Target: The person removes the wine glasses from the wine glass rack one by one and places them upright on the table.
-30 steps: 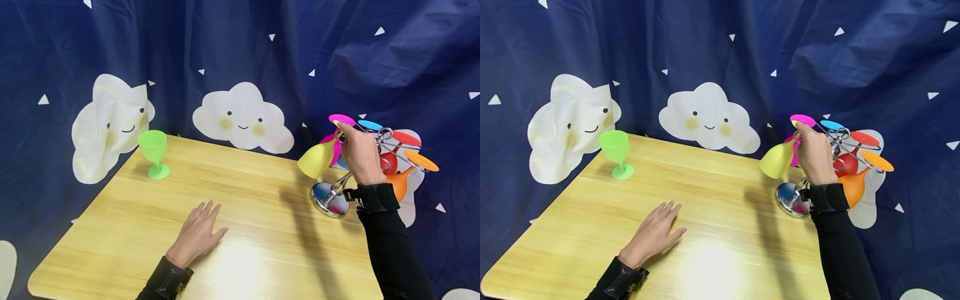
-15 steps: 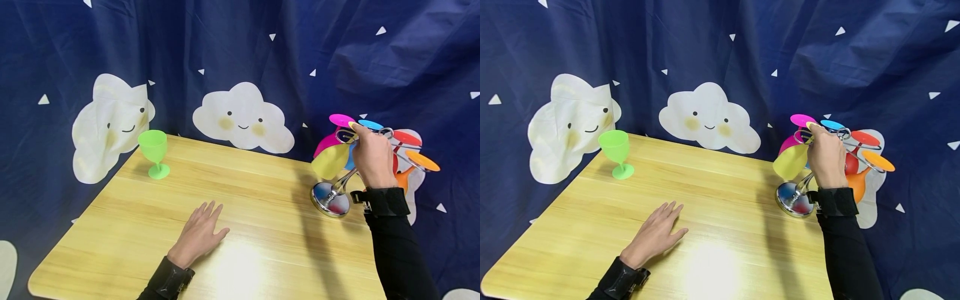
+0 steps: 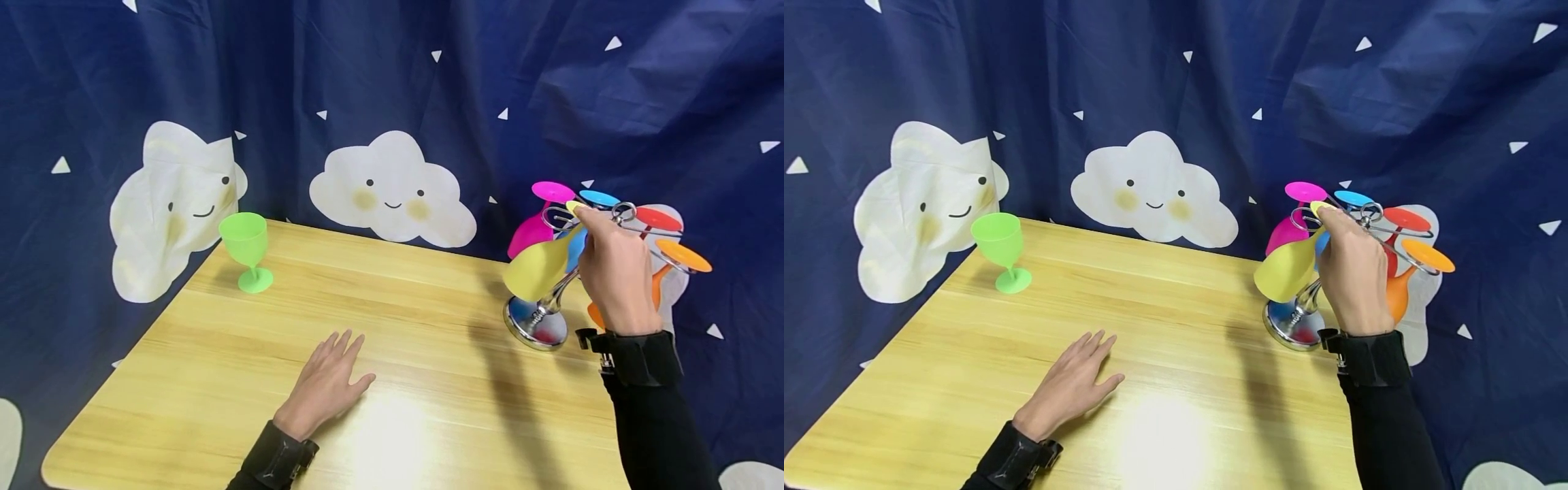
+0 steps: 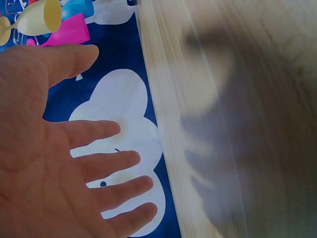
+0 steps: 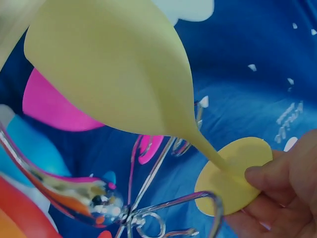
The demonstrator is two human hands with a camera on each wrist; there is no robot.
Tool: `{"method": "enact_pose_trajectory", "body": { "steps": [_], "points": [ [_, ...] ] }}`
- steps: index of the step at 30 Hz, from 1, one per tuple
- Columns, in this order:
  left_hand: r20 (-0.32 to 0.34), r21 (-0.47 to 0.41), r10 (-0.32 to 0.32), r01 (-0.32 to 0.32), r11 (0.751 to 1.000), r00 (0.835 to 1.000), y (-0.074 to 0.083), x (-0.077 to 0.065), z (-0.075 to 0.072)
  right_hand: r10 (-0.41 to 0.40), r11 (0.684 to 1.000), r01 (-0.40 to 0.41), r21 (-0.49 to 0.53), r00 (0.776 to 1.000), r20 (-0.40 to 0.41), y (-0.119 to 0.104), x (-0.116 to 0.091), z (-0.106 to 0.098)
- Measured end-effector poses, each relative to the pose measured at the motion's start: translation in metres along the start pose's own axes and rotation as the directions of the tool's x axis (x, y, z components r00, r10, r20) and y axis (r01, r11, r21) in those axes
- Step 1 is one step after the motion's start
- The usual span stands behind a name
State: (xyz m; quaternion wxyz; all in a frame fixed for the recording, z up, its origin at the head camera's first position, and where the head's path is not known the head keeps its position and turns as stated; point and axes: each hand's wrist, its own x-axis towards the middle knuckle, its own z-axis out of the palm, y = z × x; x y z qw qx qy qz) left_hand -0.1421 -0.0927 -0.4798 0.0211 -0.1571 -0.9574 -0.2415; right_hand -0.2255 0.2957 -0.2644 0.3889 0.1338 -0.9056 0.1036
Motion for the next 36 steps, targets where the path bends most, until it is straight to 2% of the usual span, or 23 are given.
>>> {"method": "enact_pose_trajectory", "body": {
  "steps": [6,11,15,18,22,24,26,27,31,34,36],
  "points": [
    [0.014,-0.018,-0.015,0.015,1.000,1.000,-0.001,-0.001,-0.001,-0.098,0.989,0.106,0.101,0.992,-0.076,-0.024,-0.018,0.002],
    [0.025,-0.029,-0.026,0.027,0.999,0.999,-0.003,-0.003,0.000,-0.072,0.975,0.091,0.203,0.992,-0.099,-0.044,-0.038,0.012],
    [0.026,-0.035,-0.033,0.034,0.999,0.999,-0.004,-0.004,0.001,-0.008,0.960,0.040,0.279,0.993,-0.116,-0.053,-0.058,0.024],
    [0.024,-0.042,-0.034,0.035,0.999,0.999,-0.004,-0.006,0.001,0.081,0.941,-0.040,0.337,0.991,-0.108,-0.058,-0.073,0.035],
    [0.007,-0.050,-0.028,0.028,0.998,1.000,-0.005,-0.008,0.000,0.220,0.882,-0.166,0.440,0.973,-0.075,-0.066,-0.091,0.050],
    [-0.003,-0.058,-0.024,0.024,0.998,1.000,-0.005,-0.008,-0.001,0.297,0.824,-0.241,0.512,0.955,-0.028,-0.070,-0.100,0.059],
    [-0.008,-0.080,-0.023,0.022,0.997,1.000,-0.003,-0.007,0.000,0.377,0.745,-0.338,0.575,0.925,0.055,-0.073,-0.109,0.067],
    [-0.010,-0.097,-0.020,0.019,0.995,1.000,-0.003,-0.007,0.000,0.418,0.696,-0.395,0.600,0.902,0.108,-0.074,-0.113,0.072],
    [-0.004,-0.192,-0.013,0.012,0.981,1.000,0.001,-0.005,-0.001,0.536,0.450,-0.574,0.685,0.787,0.308,-0.083,-0.129,0.088],
    [-0.006,-0.285,-0.012,0.010,0.958,1.000,0.006,-0.002,-0.002,0.575,0.249,-0.640,0.727,0.701,0.421,-0.092,-0.140,0.101],
    [-0.019,-0.362,-0.015,0.007,0.932,1.000,0.010,-0.001,-0.001,0.588,0.121,-0.658,0.743,0.651,0.481,-0.099,-0.148,0.111]
  ]
}}
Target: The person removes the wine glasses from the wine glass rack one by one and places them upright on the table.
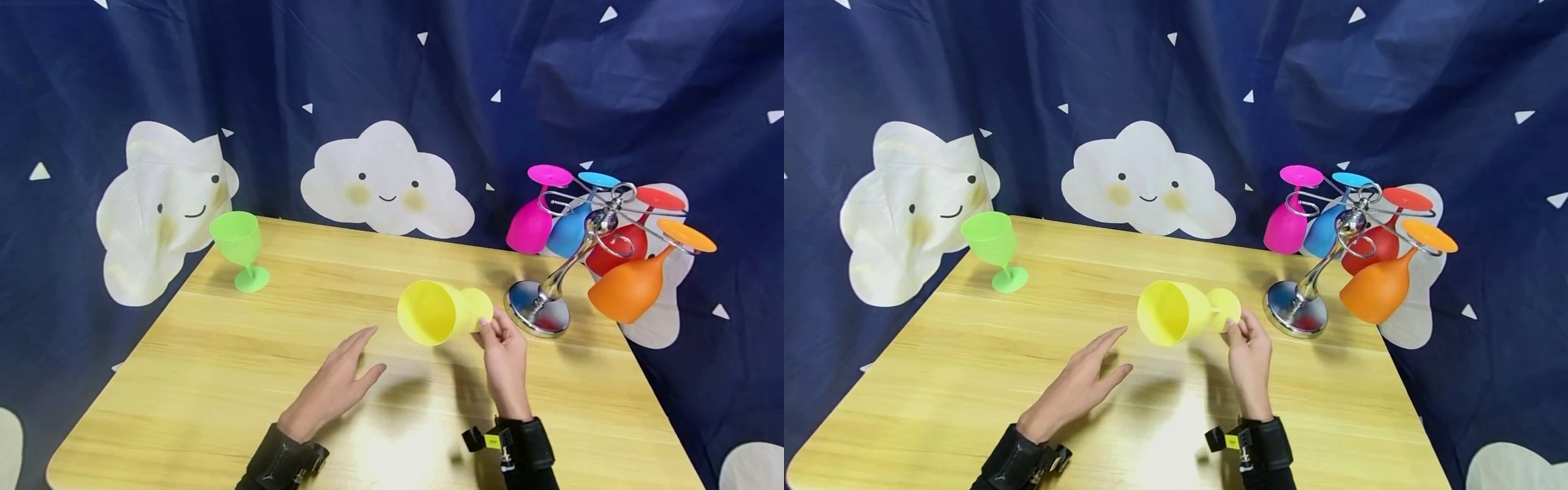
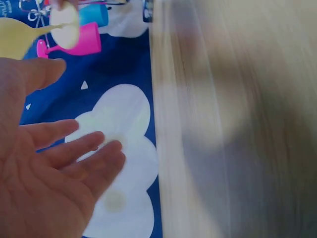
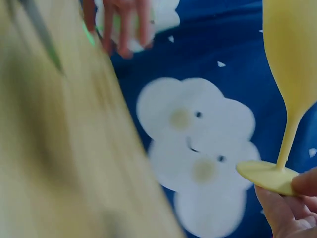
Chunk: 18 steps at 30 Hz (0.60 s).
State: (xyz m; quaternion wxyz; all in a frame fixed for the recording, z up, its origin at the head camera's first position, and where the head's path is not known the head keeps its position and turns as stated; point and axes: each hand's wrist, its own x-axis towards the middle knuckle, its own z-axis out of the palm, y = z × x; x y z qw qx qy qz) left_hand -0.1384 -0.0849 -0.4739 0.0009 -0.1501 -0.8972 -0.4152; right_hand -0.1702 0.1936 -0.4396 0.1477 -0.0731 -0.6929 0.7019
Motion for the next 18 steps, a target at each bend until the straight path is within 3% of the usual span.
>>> {"method": "enact_pose_trajectory", "body": {
  "steps": [4,9,14,18],
  "points": [
    [-0.027,-0.199,0.010,-0.015,0.980,1.000,0.008,0.003,0.006,0.119,0.973,-0.122,0.196,0.993,0.027,0.021,-0.011,0.014],
    [-0.093,-0.397,0.039,-0.073,0.915,0.995,0.019,0.009,0.017,0.235,0.877,-0.245,0.413,0.969,0.075,0.039,-0.028,0.033],
    [-0.140,-0.506,0.036,-0.103,0.857,0.989,0.034,0.018,0.028,0.288,0.799,-0.314,0.514,0.949,0.130,0.049,-0.045,0.051],
    [-0.184,-0.495,0.009,-0.101,0.863,0.983,0.045,0.023,0.036,0.292,0.770,-0.325,0.549,0.945,0.149,0.054,-0.055,0.062]
  ]
}}
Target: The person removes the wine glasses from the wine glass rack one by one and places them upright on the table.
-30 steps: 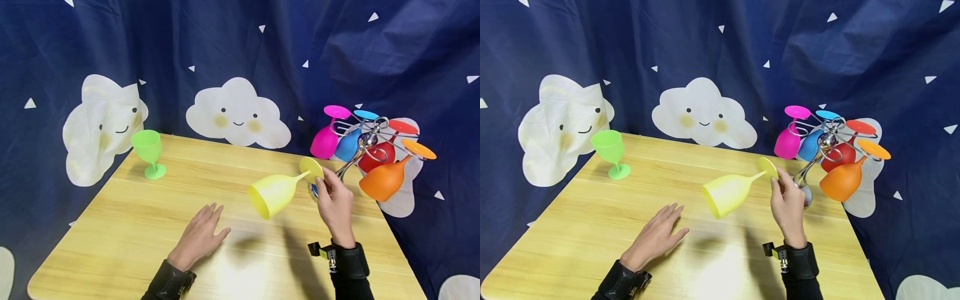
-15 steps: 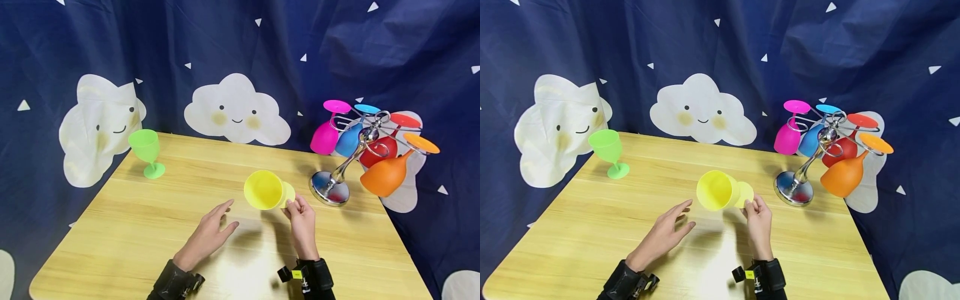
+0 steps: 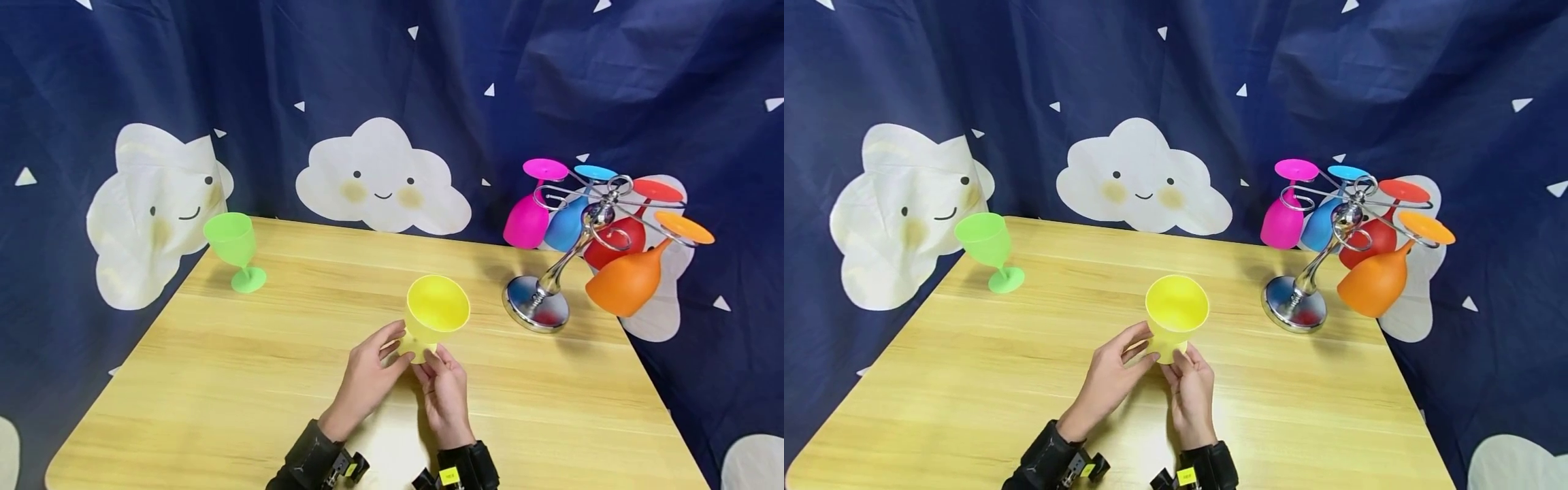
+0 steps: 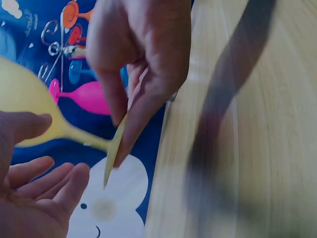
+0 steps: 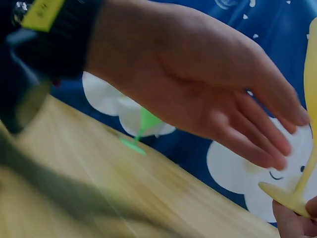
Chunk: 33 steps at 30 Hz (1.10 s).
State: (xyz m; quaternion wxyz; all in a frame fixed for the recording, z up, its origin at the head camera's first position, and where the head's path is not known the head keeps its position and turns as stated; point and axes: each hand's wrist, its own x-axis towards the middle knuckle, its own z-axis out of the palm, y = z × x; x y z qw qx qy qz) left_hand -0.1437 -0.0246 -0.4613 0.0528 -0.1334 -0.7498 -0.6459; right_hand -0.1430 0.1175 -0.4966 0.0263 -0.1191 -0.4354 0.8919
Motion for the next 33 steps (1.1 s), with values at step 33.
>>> {"method": "enact_pose_trajectory", "body": {
  "steps": [33],
  "points": [
    [-0.211,0.230,0.100,-0.050,0.972,0.972,-0.010,0.002,0.016,0.074,0.997,-0.071,0.040,0.994,-0.078,0.024,-0.021,0.017]
  ]
}}
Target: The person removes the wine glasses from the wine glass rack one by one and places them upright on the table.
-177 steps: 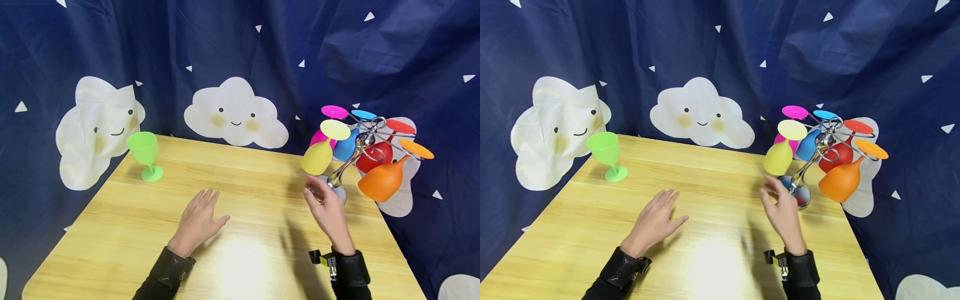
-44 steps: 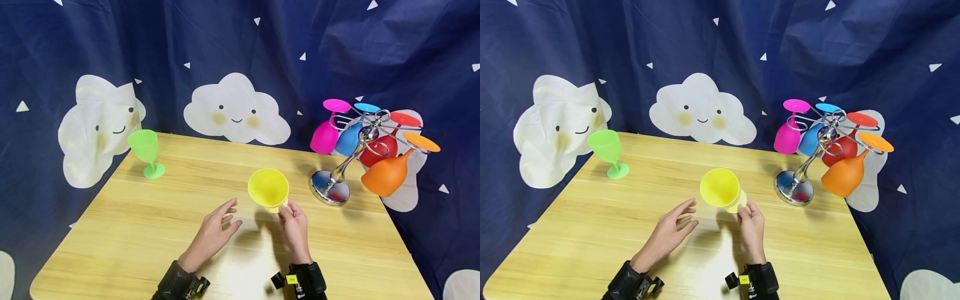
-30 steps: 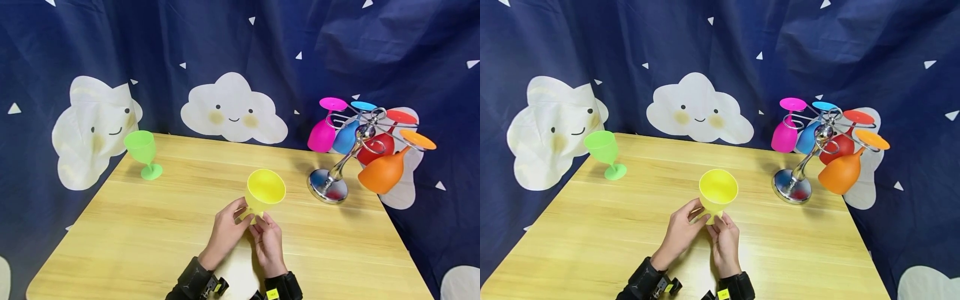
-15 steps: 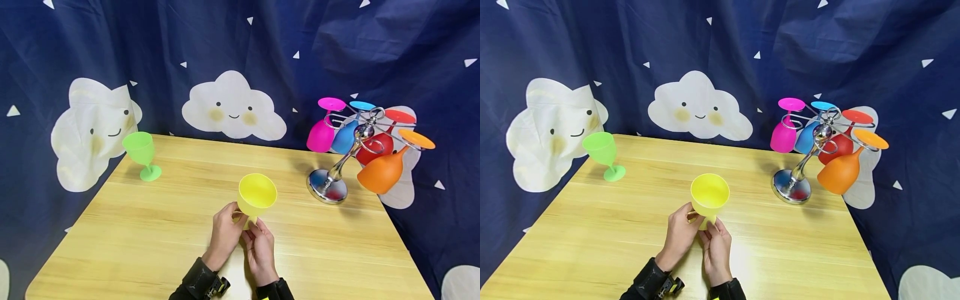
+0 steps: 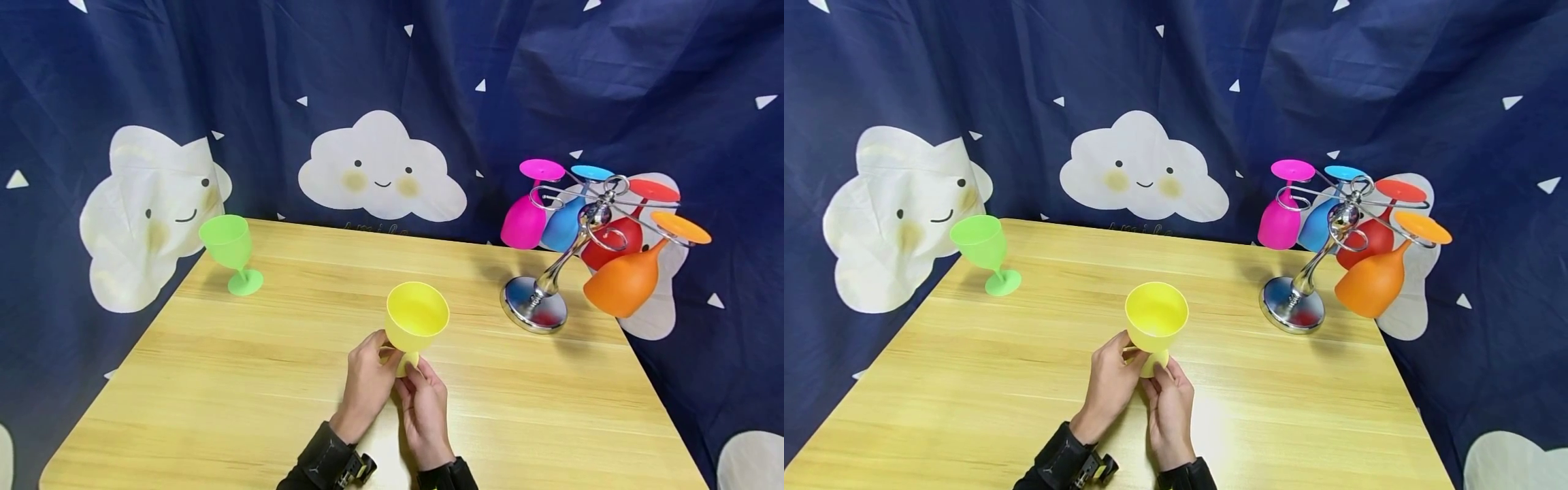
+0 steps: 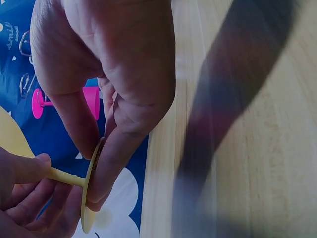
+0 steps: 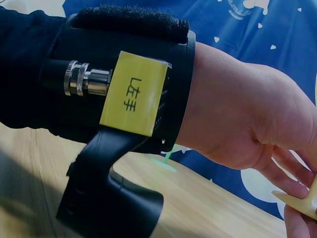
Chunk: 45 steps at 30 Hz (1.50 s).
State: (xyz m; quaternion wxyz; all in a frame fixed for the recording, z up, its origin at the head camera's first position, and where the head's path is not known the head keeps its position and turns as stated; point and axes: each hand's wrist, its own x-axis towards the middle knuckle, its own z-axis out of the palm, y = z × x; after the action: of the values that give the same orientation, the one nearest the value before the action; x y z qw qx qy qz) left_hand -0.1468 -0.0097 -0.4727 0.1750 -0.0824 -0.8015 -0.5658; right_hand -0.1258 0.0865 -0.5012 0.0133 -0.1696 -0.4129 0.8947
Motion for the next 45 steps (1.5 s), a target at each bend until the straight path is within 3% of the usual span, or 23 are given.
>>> {"method": "enact_pose_trajectory", "body": {
  "steps": [11,21,24,27,29,31,33,36,39,42,45],
  "points": [
    [-0.050,-0.033,-0.027,0.025,0.999,0.998,-0.004,0.006,-0.011,0.006,0.999,-0.003,-0.049,0.998,0.060,-0.003,-0.001,-0.005],
    [-0.131,0.013,-0.105,0.108,0.994,0.986,-0.022,0.017,-0.039,-0.032,0.979,0.032,-0.201,0.999,0.007,-0.015,0.006,-0.029],
    [-0.144,0.019,-0.141,0.145,0.989,0.979,-0.030,0.021,-0.051,-0.060,0.961,0.059,-0.269,0.998,0.006,-0.022,0.008,-0.036],
    [-0.154,0.035,-0.163,0.170,0.985,0.974,-0.036,0.026,-0.065,-0.102,0.909,0.104,-0.404,0.994,0.028,-0.032,0.009,-0.045],
    [-0.164,0.050,-0.175,0.185,0.981,0.971,-0.040,0.029,-0.074,-0.136,0.847,0.142,-0.513,0.989,0.049,-0.041,0.009,-0.051],
    [-0.178,0.067,-0.185,0.199,0.978,0.966,-0.044,0.032,-0.084,-0.179,0.760,0.194,-0.620,0.980,0.087,-0.050,0.010,-0.058],
    [-0.198,0.083,-0.197,0.217,0.973,0.960,-0.048,0.035,-0.094,-0.224,0.643,0.251,-0.724,0.965,0.135,-0.060,0.009,-0.063],
    [-0.224,0.104,-0.213,0.241,0.965,0.951,-0.055,0.040,-0.108,-0.299,0.432,0.346,-0.833,0.926,0.229,-0.074,0.010,-0.072],
    [-0.248,0.121,-0.222,0.258,0.959,0.943,-0.062,0.044,-0.120,-0.368,0.211,0.425,-0.880,0.869,0.331,-0.084,0.011,-0.082],
    [-0.271,0.138,-0.222,0.266,0.954,0.937,-0.070,0.047,-0.131,-0.425,0.012,0.491,-0.871,0.791,0.440,-0.093,0.013,-0.091],
    [-0.294,0.153,-0.222,0.275,0.949,0.930,-0.076,0.051,-0.142,-0.461,-0.142,0.518,-0.844,0.720,0.519,-0.101,0.014,-0.099]
  ]
}}
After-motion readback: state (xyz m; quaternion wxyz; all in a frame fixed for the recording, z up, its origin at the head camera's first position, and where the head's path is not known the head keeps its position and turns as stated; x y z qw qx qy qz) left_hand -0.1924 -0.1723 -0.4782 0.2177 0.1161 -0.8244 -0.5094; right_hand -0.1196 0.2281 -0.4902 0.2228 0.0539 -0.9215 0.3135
